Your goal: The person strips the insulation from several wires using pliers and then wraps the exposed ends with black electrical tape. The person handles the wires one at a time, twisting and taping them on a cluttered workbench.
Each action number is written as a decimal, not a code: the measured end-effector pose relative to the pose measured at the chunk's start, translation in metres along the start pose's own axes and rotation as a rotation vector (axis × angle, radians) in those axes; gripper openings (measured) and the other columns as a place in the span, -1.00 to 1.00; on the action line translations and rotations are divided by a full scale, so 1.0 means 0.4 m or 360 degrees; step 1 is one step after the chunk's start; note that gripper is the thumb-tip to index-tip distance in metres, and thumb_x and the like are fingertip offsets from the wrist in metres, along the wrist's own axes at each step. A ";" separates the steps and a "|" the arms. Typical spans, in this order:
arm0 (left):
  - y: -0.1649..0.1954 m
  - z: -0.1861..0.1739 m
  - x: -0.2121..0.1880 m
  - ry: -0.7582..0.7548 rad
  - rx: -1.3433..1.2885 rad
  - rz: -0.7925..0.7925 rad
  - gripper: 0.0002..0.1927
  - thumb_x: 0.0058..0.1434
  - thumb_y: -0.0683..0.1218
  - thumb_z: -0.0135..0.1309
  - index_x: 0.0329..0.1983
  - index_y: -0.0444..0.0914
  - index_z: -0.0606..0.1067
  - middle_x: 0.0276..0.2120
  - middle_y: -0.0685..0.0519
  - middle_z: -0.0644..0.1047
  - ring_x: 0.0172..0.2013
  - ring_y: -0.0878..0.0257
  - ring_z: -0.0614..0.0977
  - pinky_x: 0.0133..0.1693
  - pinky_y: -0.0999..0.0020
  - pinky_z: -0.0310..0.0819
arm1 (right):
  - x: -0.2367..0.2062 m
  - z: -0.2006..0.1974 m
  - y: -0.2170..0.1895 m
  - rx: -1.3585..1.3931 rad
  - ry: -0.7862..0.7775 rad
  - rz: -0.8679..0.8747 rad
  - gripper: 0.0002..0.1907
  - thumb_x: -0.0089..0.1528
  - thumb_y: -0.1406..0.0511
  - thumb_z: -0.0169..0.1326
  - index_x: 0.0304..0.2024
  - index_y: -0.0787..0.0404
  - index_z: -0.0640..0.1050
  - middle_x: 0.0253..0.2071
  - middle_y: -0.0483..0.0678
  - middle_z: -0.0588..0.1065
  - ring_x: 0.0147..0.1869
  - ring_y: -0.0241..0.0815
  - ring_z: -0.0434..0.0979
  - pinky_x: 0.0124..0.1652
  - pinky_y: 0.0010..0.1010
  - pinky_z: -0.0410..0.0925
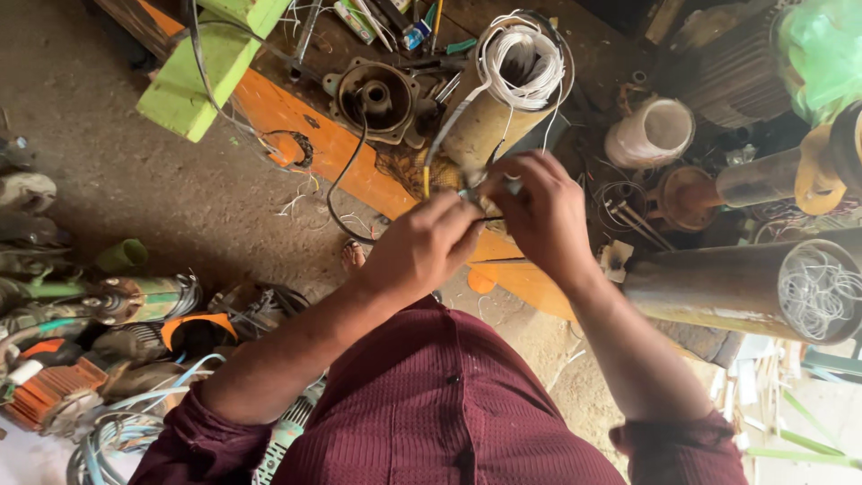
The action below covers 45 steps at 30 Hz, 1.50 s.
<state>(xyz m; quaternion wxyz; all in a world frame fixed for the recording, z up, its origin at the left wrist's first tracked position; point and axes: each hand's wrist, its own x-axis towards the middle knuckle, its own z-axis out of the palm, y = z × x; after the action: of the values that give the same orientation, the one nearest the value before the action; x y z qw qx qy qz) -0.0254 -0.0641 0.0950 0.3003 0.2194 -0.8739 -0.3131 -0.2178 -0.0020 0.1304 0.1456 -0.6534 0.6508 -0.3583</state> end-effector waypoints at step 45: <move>-0.002 0.036 -0.015 0.0392 0.0416 0.0406 -0.67 0.34 -0.16 0.09 0.08 -0.48 0.45 -0.13 -0.32 0.49 -0.29 -0.03 0.66 -0.31 0.35 0.64 | 0.064 -0.022 -0.019 -0.0294 -0.0173 -0.0035 -0.88 0.24 0.36 0.27 -0.17 0.23 0.67 -0.19 0.01 0.59 -0.26 -0.02 0.63 -0.30 -0.23 0.46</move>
<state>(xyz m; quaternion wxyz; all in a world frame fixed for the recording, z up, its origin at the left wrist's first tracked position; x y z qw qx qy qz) -0.0303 -0.0553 0.0831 0.4108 0.1807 -0.8845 -0.1274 -0.2205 -0.0231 0.1486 0.1159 -0.6896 0.6650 -0.2622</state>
